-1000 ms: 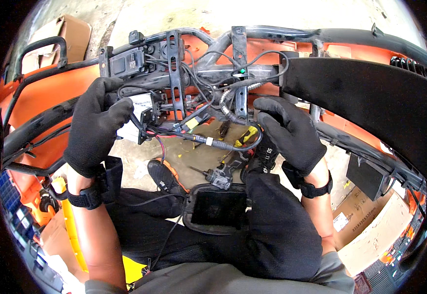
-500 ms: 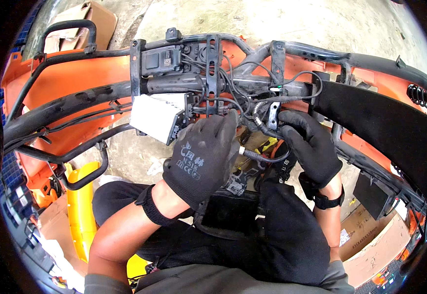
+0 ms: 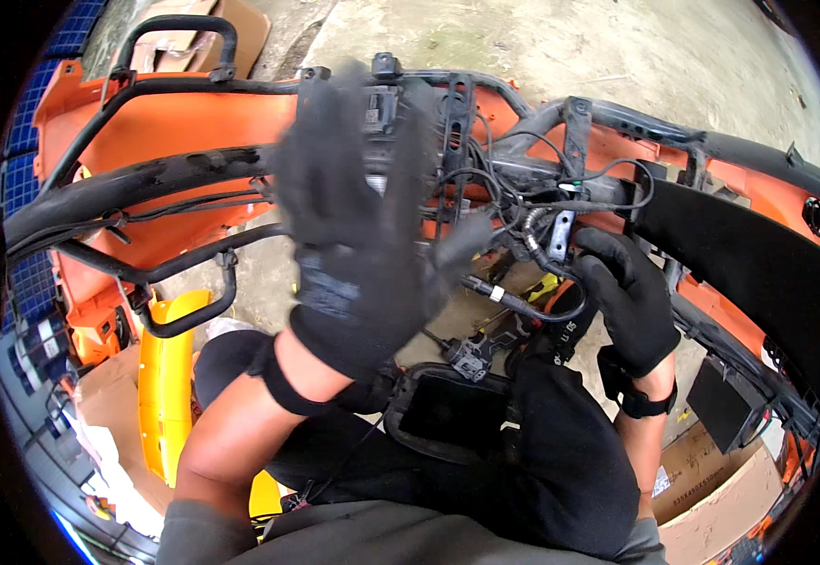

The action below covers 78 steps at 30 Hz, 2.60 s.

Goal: The person connects electrical wires and components on a motorcycle frame, then connects a battery to the system and tests the digital dashboard by holding it up.

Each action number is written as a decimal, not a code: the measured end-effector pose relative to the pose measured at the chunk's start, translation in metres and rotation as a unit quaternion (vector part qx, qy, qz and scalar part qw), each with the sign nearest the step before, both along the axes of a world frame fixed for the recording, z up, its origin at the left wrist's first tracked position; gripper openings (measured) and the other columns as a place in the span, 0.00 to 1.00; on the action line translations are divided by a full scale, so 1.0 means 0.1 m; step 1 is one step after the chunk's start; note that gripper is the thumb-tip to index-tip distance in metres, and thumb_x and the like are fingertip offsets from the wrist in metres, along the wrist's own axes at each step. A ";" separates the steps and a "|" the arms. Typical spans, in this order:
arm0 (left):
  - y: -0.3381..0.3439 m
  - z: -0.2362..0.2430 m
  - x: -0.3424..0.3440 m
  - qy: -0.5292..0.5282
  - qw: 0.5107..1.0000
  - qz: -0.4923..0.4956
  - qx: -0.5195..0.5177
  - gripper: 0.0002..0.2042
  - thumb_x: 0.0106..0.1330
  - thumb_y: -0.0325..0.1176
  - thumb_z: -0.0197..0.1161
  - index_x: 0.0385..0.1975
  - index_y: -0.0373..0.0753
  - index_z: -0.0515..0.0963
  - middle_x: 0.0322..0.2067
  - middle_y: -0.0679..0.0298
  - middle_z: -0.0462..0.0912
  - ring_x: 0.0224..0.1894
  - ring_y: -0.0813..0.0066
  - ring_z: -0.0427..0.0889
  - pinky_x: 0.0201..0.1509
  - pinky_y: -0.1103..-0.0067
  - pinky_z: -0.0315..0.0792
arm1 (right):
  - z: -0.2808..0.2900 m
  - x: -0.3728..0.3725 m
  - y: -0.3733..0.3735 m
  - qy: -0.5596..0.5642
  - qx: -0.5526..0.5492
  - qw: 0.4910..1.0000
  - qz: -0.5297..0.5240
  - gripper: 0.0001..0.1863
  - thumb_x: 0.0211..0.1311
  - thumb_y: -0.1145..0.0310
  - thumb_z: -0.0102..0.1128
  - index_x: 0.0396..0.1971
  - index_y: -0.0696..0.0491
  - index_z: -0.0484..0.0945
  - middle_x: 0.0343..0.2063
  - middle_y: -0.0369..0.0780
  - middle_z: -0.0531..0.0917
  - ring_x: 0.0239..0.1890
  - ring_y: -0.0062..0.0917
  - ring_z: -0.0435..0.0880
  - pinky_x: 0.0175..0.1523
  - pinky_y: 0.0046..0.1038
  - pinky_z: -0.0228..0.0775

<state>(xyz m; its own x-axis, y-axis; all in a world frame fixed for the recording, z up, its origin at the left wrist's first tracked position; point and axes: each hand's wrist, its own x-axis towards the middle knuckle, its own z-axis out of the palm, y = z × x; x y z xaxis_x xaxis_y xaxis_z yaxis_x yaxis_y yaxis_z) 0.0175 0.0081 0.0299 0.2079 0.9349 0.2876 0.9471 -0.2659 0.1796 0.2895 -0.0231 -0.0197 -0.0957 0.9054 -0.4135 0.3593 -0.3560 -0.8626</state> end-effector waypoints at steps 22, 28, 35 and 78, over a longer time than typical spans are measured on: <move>-0.12 -0.44 -0.26 0.065 0.954 -0.018 -0.294 0.42 0.67 0.54 0.60 0.74 0.29 0.59 0.73 0.39 0.59 0.78 0.41 0.53 0.77 0.46 0.46 | -0.39 0.23 -0.02 0.000 -0.040 0.999 0.017 0.11 0.74 0.74 0.54 0.50 0.60 0.80 0.46 0.37 0.82 0.48 0.22 0.79 0.56 0.25 0.70; -0.09 -0.60 -0.25 0.000 0.945 -0.032 -0.324 0.45 0.71 0.62 0.49 0.71 0.22 0.60 0.72 0.31 0.57 0.78 0.36 0.50 0.79 0.46 0.34 | -0.63 0.42 -0.08 -0.037 0.037 0.997 0.063 0.12 0.75 0.73 0.55 0.53 0.58 0.80 0.50 0.39 0.81 0.53 0.27 0.79 0.59 0.28 0.71; -0.04 -0.52 -0.25 -0.020 0.938 -0.037 -0.345 0.45 0.70 0.61 0.52 0.73 0.23 0.58 0.73 0.33 0.58 0.78 0.38 0.52 0.79 0.47 0.38 | -1.14 0.72 -0.24 0.040 0.055 0.998 -0.006 0.17 0.76 0.71 0.56 0.61 0.57 0.78 0.58 0.43 0.80 0.60 0.30 0.78 0.64 0.32 0.71; 0.02 -0.61 -0.24 0.029 0.922 -0.018 -0.385 0.45 0.68 0.60 0.57 0.74 0.28 0.58 0.74 0.38 0.57 0.79 0.43 0.52 0.80 0.49 0.36 | -1.20 0.86 -0.22 0.057 0.027 0.997 0.042 0.21 0.79 0.73 0.49 0.67 0.59 0.71 0.64 0.44 0.76 0.64 0.29 0.76 0.69 0.27 0.69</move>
